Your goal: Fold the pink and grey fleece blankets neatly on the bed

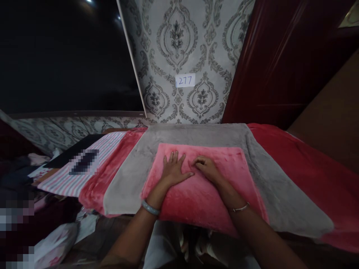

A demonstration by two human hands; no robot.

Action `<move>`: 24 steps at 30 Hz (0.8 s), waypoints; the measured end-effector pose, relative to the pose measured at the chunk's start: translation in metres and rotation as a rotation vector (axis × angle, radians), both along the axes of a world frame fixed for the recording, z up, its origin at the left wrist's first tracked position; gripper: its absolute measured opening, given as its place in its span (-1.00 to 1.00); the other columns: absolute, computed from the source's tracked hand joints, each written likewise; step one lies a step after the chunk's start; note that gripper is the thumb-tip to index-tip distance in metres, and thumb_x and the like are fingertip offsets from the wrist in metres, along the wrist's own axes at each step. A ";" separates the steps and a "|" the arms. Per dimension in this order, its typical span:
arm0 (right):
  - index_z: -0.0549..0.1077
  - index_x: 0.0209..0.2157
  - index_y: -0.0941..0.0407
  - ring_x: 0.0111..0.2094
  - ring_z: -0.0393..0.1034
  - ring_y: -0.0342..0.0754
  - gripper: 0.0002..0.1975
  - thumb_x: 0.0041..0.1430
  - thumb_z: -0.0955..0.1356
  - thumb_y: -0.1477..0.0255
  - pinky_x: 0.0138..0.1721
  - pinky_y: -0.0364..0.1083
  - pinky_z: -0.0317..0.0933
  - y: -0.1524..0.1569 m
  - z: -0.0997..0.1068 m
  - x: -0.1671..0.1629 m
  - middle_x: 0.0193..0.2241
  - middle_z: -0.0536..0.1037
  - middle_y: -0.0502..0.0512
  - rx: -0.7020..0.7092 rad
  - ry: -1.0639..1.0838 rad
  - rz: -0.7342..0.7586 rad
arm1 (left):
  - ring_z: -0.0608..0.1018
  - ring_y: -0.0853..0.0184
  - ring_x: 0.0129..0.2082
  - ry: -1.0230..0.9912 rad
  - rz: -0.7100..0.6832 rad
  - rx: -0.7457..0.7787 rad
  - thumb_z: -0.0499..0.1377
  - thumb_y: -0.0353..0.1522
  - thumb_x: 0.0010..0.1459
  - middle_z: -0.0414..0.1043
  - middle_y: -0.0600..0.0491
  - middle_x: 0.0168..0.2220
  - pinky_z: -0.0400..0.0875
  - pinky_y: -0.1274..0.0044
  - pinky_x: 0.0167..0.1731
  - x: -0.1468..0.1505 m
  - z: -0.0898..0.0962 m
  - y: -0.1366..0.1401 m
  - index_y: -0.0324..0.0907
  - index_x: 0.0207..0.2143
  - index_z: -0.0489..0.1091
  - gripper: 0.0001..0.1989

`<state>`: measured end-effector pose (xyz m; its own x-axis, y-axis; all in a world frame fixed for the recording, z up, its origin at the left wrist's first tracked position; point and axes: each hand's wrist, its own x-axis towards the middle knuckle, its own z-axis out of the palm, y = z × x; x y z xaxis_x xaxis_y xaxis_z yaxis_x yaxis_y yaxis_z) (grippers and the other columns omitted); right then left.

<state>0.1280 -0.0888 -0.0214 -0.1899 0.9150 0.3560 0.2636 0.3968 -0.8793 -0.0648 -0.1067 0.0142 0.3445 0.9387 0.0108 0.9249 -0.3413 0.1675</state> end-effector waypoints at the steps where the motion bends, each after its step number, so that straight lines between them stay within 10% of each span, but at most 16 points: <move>1: 0.54 -0.43 0.09 -0.36 0.43 -0.08 -0.78 -0.08 0.26 0.51 -0.25 -0.09 0.30 0.000 -0.001 -0.001 -0.43 0.58 0.00 -0.006 0.018 -0.016 | -0.19 -0.04 0.47 0.002 0.001 -0.003 0.03 0.27 0.10 -0.29 -0.18 0.48 -0.30 -0.03 0.35 0.000 0.000 0.000 -0.04 0.44 -0.06 0.00; 24: 0.49 -0.32 0.13 -0.31 0.38 -0.06 -0.83 0.25 0.26 0.55 -0.29 -0.11 0.13 -0.014 0.019 -0.023 -0.27 0.56 0.14 0.140 -0.760 -0.245 | -0.17 -0.06 0.46 0.007 0.001 0.008 0.05 0.23 0.12 -0.27 -0.17 0.49 -0.29 -0.03 0.35 0.000 0.000 -0.001 -0.05 0.43 -0.04 -0.03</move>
